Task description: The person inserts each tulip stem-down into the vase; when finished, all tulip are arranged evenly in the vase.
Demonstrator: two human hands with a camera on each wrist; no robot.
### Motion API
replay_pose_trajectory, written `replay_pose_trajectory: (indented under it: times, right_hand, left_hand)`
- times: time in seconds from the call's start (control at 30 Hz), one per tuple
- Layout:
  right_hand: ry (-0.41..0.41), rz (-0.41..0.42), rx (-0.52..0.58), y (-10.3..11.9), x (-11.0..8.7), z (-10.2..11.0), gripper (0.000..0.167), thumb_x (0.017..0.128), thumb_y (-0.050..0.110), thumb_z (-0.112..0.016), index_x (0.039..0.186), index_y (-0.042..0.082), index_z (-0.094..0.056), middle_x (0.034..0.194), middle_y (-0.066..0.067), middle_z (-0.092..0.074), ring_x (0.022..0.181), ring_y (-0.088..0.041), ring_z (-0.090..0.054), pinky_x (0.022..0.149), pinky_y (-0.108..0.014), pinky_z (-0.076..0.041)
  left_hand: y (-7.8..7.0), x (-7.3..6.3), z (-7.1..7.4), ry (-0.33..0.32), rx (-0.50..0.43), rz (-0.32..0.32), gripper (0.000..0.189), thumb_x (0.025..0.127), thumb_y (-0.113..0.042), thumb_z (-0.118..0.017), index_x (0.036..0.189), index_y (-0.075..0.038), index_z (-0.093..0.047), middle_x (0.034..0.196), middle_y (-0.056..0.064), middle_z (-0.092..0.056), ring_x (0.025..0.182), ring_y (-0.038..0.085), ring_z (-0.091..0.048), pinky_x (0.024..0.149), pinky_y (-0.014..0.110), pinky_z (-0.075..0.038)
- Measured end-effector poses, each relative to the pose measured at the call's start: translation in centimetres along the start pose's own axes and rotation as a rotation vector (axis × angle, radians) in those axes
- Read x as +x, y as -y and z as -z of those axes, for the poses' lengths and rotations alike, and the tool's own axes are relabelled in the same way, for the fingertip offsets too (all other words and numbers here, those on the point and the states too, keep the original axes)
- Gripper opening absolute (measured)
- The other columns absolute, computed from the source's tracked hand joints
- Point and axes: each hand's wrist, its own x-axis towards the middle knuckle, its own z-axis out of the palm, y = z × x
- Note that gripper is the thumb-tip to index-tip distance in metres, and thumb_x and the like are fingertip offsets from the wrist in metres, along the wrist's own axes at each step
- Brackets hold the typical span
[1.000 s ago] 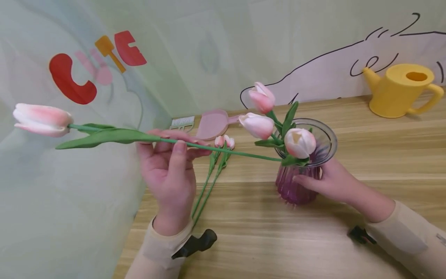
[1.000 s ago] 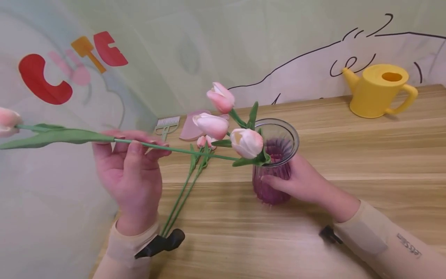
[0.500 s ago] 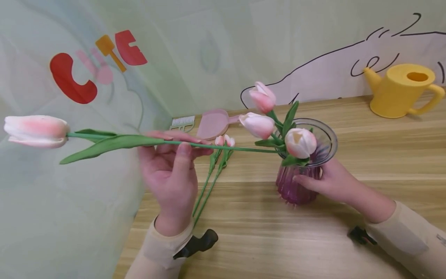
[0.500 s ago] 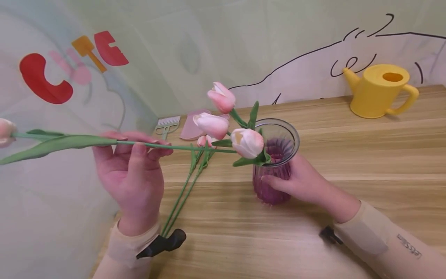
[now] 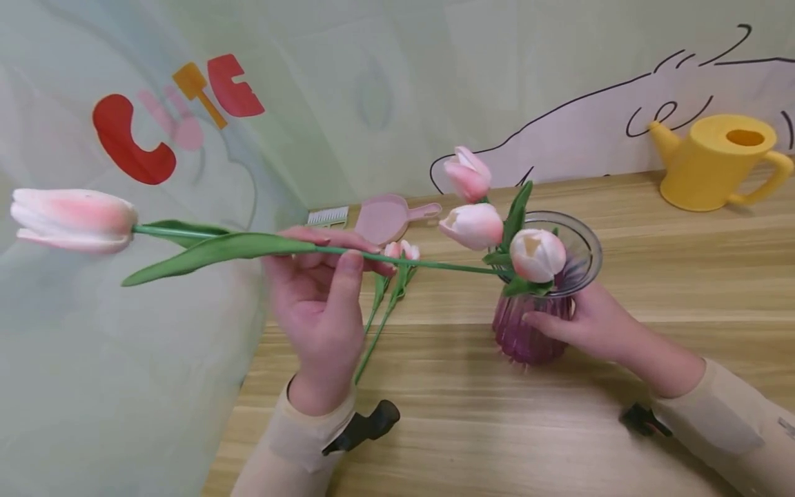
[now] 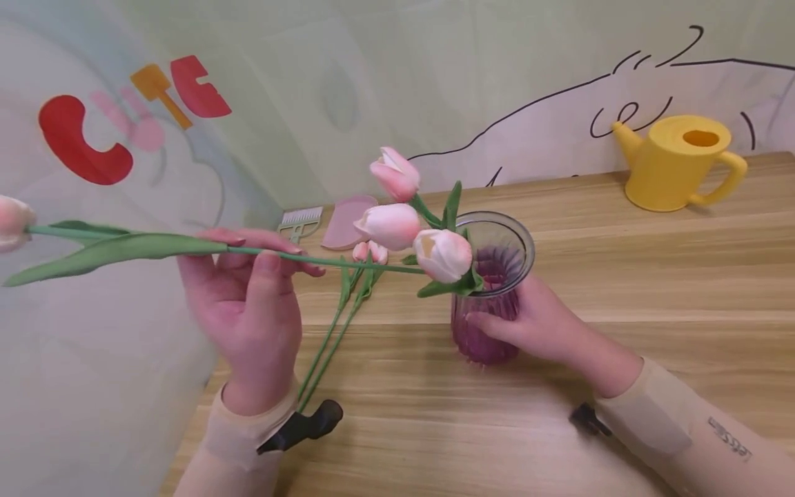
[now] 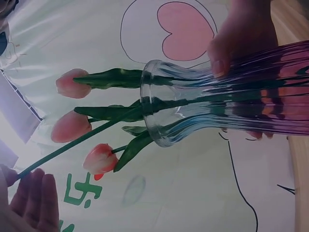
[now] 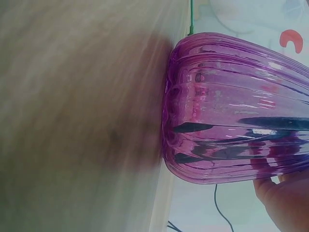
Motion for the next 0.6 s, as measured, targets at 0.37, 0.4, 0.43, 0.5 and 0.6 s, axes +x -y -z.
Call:
replay_pose_trajectory:
  times: [0.37, 0.4, 0.43, 0.5, 0.6]
  right_hand:
    - [0.017, -0.046, -0.018, -0.2, 0.0, -0.1, 0.077, 0.085, 0.007, -0.081, 0.15, 0.013, -0.04, 0.142, -0.011, -0.059, 0.133, -0.005, -0.049, 0.115, -0.063, -0.038]
    - [0.017, -0.045, -0.018, -0.2, 0.0, 0.0, 0.077, 0.085, 0.007, -0.081, 0.15, 0.013, -0.041, 0.141, -0.012, -0.059, 0.132, -0.005, -0.049, 0.117, -0.058, -0.039]
    - [0.015, -0.044, -0.022, -0.2, 0.0, 0.0, 0.077, 0.085, 0.007, -0.081, 0.15, 0.013, -0.041, 0.141, -0.011, -0.059, 0.132, -0.005, -0.049, 0.118, -0.051, -0.04]
    - [0.011, -0.04, -0.027, -0.2, 0.0, 0.0, 0.076, 0.085, 0.007, -0.082, 0.149, 0.014, -0.042, 0.141, -0.01, -0.059, 0.131, -0.002, -0.049, 0.118, -0.033, -0.039]
    - [0.006, -0.033, -0.024, -0.2, -0.1, 0.0, 0.076, 0.084, 0.006, -0.082, 0.149, 0.013, -0.042, 0.14, -0.01, -0.059, 0.13, 0.002, -0.048, 0.112, -0.013, -0.034]
  left_hand:
    - [-0.3, 1.2, -0.4, -0.102, -0.115, -0.056, 0.026, 0.089, 0.019, -0.046, 0.111, 0.005, -0.046, 0.083, 0.021, -0.065, 0.071, 0.031, -0.068, 0.057, 0.038, -0.062]
    - [-0.3, 1.2, -0.5, -0.099, -0.13, -0.047, 0.025, 0.089, 0.019, -0.046, 0.111, 0.005, -0.046, 0.083, 0.022, -0.065, 0.07, 0.031, -0.068, 0.057, 0.039, -0.063]
    - [-0.4, 1.2, -0.6, -0.098, -0.148, -0.039, 0.026, 0.09, 0.018, -0.045, 0.111, 0.004, -0.046, 0.083, 0.022, -0.065, 0.07, 0.031, -0.068, 0.058, 0.039, -0.063]
    - [-0.5, 1.2, -0.9, -0.097, -0.168, -0.03, 0.026, 0.09, 0.018, -0.045, 0.112, 0.004, -0.045, 0.084, 0.022, -0.065, 0.071, 0.031, -0.069, 0.06, 0.04, -0.064]
    - [-0.4, 1.2, -1.4, -0.076, -0.143, -0.022, 0.024, 0.091, 0.016, -0.047, 0.112, 0.004, -0.046, 0.085, 0.021, -0.066, 0.072, 0.03, -0.068, 0.062, 0.041, -0.065]
